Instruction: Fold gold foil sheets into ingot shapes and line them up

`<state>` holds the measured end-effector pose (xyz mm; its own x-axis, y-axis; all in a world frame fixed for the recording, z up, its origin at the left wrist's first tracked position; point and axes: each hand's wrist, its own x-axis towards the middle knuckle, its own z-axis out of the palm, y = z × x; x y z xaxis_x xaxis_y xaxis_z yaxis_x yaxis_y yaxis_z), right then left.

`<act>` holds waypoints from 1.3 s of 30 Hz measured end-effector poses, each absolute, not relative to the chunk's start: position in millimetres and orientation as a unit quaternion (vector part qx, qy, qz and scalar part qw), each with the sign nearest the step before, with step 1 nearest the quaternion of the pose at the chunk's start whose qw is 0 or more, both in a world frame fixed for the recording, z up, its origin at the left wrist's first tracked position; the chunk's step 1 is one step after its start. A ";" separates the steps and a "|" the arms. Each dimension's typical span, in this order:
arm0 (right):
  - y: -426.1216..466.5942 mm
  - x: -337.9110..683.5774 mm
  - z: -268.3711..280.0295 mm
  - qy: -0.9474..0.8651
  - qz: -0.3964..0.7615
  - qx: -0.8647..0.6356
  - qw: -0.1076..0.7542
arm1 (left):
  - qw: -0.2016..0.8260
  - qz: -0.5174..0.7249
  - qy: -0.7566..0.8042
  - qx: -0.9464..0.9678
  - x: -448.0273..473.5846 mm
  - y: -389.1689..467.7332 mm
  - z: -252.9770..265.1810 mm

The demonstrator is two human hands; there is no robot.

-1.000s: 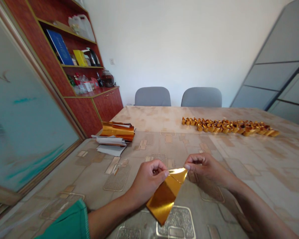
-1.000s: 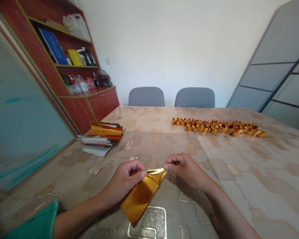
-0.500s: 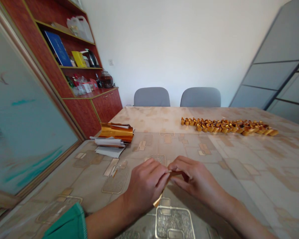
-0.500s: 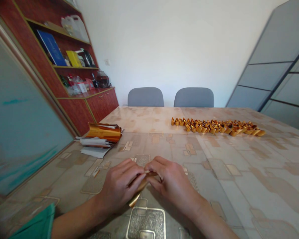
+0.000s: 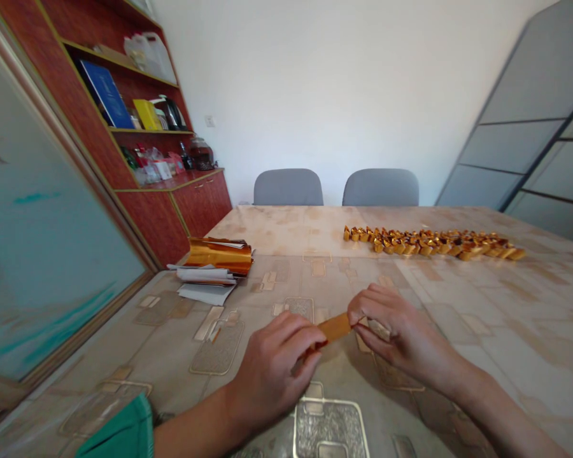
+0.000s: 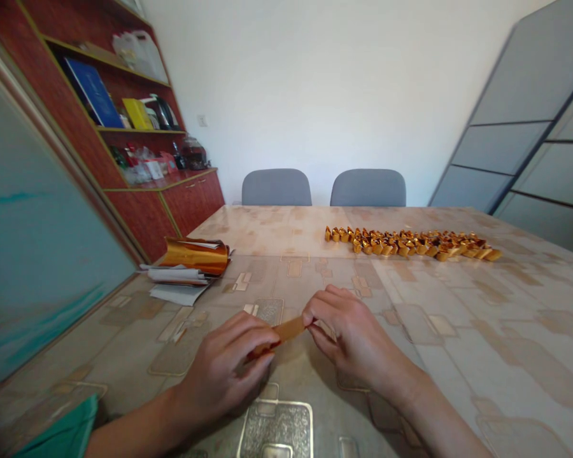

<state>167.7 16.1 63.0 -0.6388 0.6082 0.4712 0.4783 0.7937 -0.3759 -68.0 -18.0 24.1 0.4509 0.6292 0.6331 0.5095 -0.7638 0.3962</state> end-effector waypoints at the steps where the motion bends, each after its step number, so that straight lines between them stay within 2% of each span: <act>1: 15.3 169.8 61.2 -0.900 0.111 -0.302 0.295 | 0.057 0.399 0.323 0.857 -68.2 -18.3 25.1; 4: 12.9 176.2 53.8 -0.890 0.131 -0.313 0.306 | 0.056 0.394 0.313 0.862 -67.6 -19.8 25.4; 8: 14.8 180.5 47.8 -0.871 0.138 -0.332 0.333 | 0.138 0.431 0.337 0.825 -65.4 -21.3 21.5; 13: 19.5 178.9 48.2 -0.868 0.133 -0.342 0.336 | 0.134 0.447 0.329 0.821 -64.1 -22.9 19.9; 16: 20.0 179.3 52.1 -0.858 0.179 -0.346 0.334 | 0.228 0.452 0.373 0.777 -63.3 -26.4 20.2; 18: 20.6 179.6 55.1 -0.859 0.211 -0.342 0.317 | 0.327 0.424 0.355 0.767 -62.8 -28.7 20.9; 20: 22.5 178.3 55.8 -0.867 0.241 -0.330 0.283 | 0.366 0.382 0.316 0.787 -62.4 -29.1 21.4; 22: 26.0 174.6 52.2 -0.879 0.273 -0.310 0.238 | 0.309 0.357 0.302 0.828 -62.1 -26.7 20.8; 24: 30.9 168.5 44.3 -0.889 0.294 -0.288 0.200 | 0.202 0.337 0.283 0.875 -61.5 -21.8 18.6; 27: 39.7 156.7 28.6 -0.900 0.286 -0.273 0.185 | 0.088 0.264 0.219 0.935 -60.7 -14.4 15.0; 35: 50.1 147.3 12.7 -0.868 0.324 -0.330 0.181 | -0.049 0.204 0.218 0.953 -63.9 -16.9 16.2; 39: 42.5 156.0 16.4 -0.856 0.294 -0.387 0.179 | -0.075 0.204 0.237 0.947 -61.7 -24.4 13.2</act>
<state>156.0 42.5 16.4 -0.6366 0.7671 0.0794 0.5567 0.5284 -0.6409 -61.7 -24.4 13.2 0.8045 0.4174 0.4225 0.4786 -0.8769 -0.0450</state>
